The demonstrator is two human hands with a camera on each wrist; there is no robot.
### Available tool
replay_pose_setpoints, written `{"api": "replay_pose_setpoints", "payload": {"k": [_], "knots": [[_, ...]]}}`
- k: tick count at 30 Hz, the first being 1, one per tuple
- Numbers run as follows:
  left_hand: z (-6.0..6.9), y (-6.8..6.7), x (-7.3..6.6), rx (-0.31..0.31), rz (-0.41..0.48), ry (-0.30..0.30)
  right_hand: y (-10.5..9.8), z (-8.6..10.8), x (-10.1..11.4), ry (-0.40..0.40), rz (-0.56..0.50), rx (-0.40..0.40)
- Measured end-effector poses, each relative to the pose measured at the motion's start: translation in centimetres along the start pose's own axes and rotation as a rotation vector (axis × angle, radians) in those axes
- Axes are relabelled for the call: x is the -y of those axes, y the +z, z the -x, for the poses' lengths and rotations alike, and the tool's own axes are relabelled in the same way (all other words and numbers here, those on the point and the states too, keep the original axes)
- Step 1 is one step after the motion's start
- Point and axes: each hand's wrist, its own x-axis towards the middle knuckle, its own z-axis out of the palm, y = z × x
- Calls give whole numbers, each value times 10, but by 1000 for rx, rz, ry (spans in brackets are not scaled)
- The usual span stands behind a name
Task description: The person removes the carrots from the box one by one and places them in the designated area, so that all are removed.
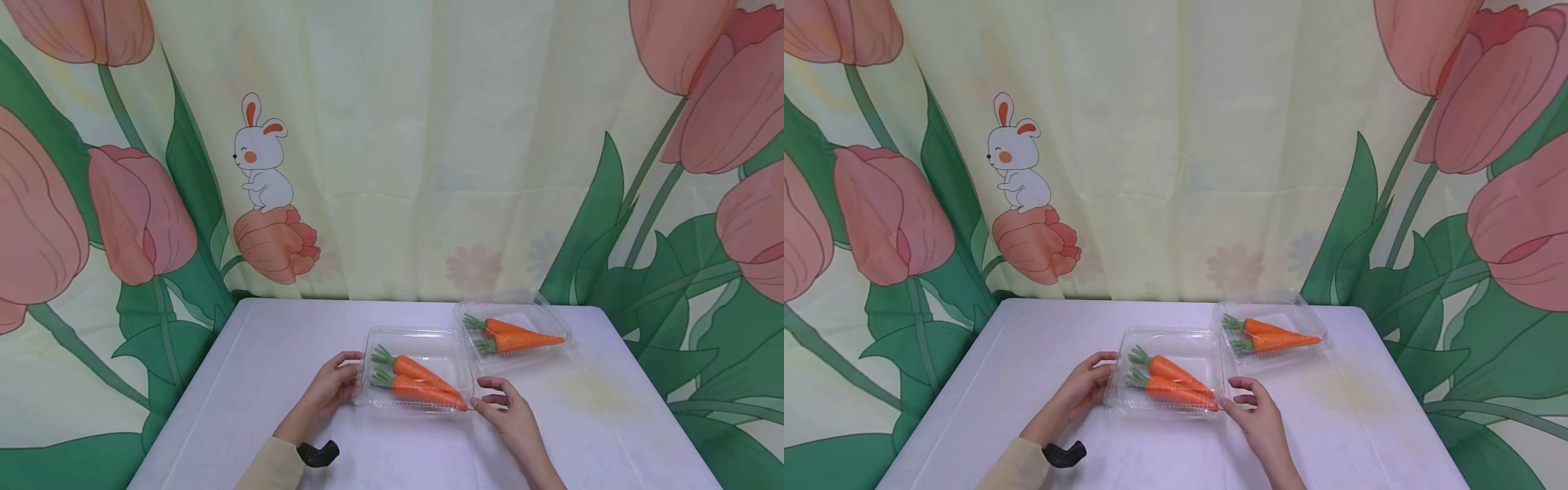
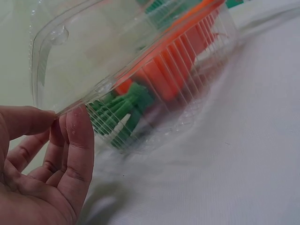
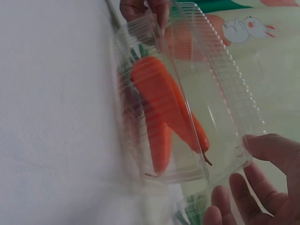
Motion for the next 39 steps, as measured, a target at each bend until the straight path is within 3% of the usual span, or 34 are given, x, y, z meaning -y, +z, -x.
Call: {"api": "replay_pose_setpoints", "payload": {"k": [23,39], "knots": [[9,-4,5,67,83,-11,-4,1,21,-183,-94,-85],[13,-5,8,58,62,-20,-10,-18,38,-495,-179,-89]]}}
